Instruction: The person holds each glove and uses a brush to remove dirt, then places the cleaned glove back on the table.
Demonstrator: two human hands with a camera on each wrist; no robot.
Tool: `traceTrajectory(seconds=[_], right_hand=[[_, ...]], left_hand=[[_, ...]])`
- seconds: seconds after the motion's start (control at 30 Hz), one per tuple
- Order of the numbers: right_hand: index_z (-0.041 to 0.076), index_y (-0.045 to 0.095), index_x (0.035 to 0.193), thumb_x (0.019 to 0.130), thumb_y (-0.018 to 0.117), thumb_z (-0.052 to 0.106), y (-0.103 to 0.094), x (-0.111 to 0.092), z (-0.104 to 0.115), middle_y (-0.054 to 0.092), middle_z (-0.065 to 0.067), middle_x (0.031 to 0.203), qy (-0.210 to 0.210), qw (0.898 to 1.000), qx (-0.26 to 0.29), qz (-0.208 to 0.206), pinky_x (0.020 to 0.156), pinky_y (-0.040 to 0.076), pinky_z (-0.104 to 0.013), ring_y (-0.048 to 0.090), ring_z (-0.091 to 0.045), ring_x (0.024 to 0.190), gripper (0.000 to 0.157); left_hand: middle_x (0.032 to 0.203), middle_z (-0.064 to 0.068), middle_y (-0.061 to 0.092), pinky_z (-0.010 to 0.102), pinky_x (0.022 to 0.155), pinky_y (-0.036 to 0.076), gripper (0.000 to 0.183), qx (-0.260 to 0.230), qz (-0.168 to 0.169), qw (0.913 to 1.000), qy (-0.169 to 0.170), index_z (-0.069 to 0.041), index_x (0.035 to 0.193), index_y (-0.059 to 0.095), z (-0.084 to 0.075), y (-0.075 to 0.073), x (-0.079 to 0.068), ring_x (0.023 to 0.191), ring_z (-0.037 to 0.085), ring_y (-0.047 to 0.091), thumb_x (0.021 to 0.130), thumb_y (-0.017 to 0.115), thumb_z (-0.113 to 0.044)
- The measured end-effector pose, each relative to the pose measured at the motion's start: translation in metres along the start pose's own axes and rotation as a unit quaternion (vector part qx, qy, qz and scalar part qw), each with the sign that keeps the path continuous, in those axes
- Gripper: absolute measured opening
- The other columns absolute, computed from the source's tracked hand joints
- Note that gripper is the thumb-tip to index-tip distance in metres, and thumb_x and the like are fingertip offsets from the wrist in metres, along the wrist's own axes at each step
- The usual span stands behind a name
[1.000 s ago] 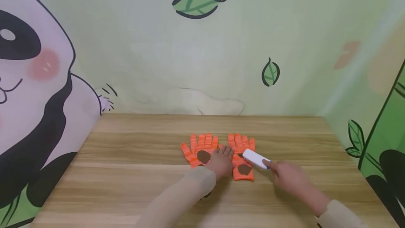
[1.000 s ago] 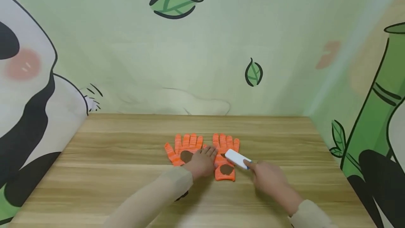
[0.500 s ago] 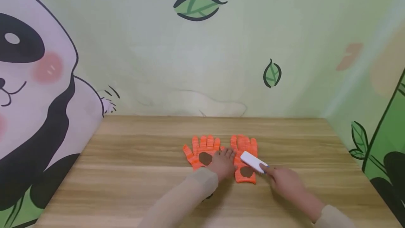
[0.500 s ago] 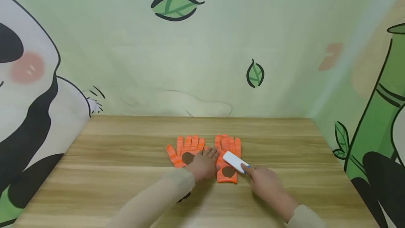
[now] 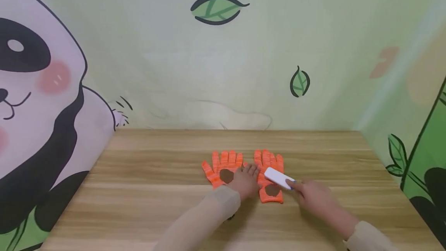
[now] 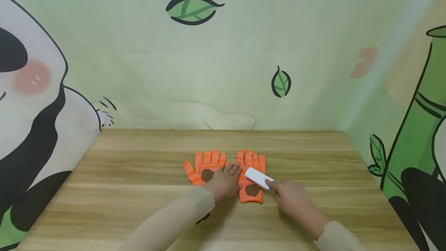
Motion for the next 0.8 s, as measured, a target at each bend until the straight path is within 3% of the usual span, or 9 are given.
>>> traceTrajectory(seconds=[0.13, 0.2, 0.3, 0.47, 0.63, 0.8], right_hand=[[0.014, 0.078, 0.121, 0.089, 0.071, 0.008, -0.010, -0.009, -0.005, 0.075, -0.006, 0.078, -0.013, 1.000, -0.008, -0.005, 0.052, 0.044, -0.030, 0.056, -0.010, 0.060, 0.033], [0.013, 0.076, 0.125, 0.091, 0.069, 0.008, -0.015, -0.007, -0.007, 0.072, -0.006, 0.074, 0.002, 1.000, 0.006, 0.011, 0.049, 0.039, -0.028, 0.048, -0.010, 0.056, 0.034], [0.012, 0.073, 0.129, 0.094, 0.067, 0.008, -0.019, 0.002, -0.007, 0.074, -0.009, 0.078, 0.026, 0.999, 0.019, 0.028, 0.049, 0.034, -0.027, 0.042, -0.010, 0.056, 0.036], [0.012, 0.074, 0.127, 0.092, 0.068, 0.006, -0.010, 0.017, 0.000, 0.076, -0.011, 0.082, 0.007, 1.000, 0.001, 0.028, 0.049, 0.035, -0.027, 0.044, -0.011, 0.057, 0.036], [0.015, 0.076, 0.124, 0.091, 0.069, 0.008, -0.004, -0.001, -0.005, 0.068, -0.005, 0.069, -0.004, 1.000, -0.006, 0.019, 0.049, 0.035, -0.027, 0.043, -0.009, 0.055, 0.034], [0.016, 0.075, 0.126, 0.092, 0.069, 0.008, -0.021, -0.016, -0.008, 0.076, -0.007, 0.082, 0.015, 0.999, 0.010, 0.033, 0.052, 0.037, -0.026, 0.046, -0.009, 0.059, 0.035]], left_hand=[[0.173, -0.014, 0.015, 0.031, 0.130, 0.022, 0.063, -0.010, 0.007, 0.9999, 0.003, -0.031, 0.165, 0.018, 0.001, -0.001, -0.002, 0.161, 0.006, 0.014, 0.108, 0.037, -0.050], [0.173, -0.015, 0.014, 0.032, 0.131, 0.021, 0.063, -0.028, 0.015, 0.9995, 0.004, -0.031, 0.165, 0.017, -0.001, 0.000, -0.001, 0.162, 0.007, 0.013, 0.109, 0.037, -0.049], [0.174, -0.014, 0.013, 0.032, 0.131, 0.019, 0.063, -0.050, 0.022, 0.9985, 0.007, -0.031, 0.165, 0.018, -0.004, 0.001, 0.000, 0.162, 0.007, 0.012, 0.108, 0.039, -0.048], [0.173, -0.012, 0.016, 0.031, 0.131, 0.018, 0.063, -0.046, 0.019, 0.9987, 0.005, -0.028, 0.165, 0.021, -0.007, -0.003, 0.000, 0.161, 0.008, 0.015, 0.108, 0.040, -0.047], [0.173, -0.013, 0.016, 0.032, 0.132, 0.018, 0.064, -0.040, 0.019, 0.9990, 0.009, -0.029, 0.165, 0.021, -0.006, -0.008, -0.003, 0.161, 0.008, 0.015, 0.107, 0.041, -0.048], [0.173, -0.012, 0.017, 0.033, 0.132, 0.017, 0.063, -0.025, 0.021, 0.9995, 0.006, -0.029, 0.164, 0.023, -0.002, -0.008, 0.000, 0.162, 0.009, 0.016, 0.107, 0.040, -0.049]])
Point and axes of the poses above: each hand's wrist, its own x-axis towards the middle knuckle, its own y-axis out of the palm, z = x × y, the point moved 6 cm from there along x, towards the middle knuckle
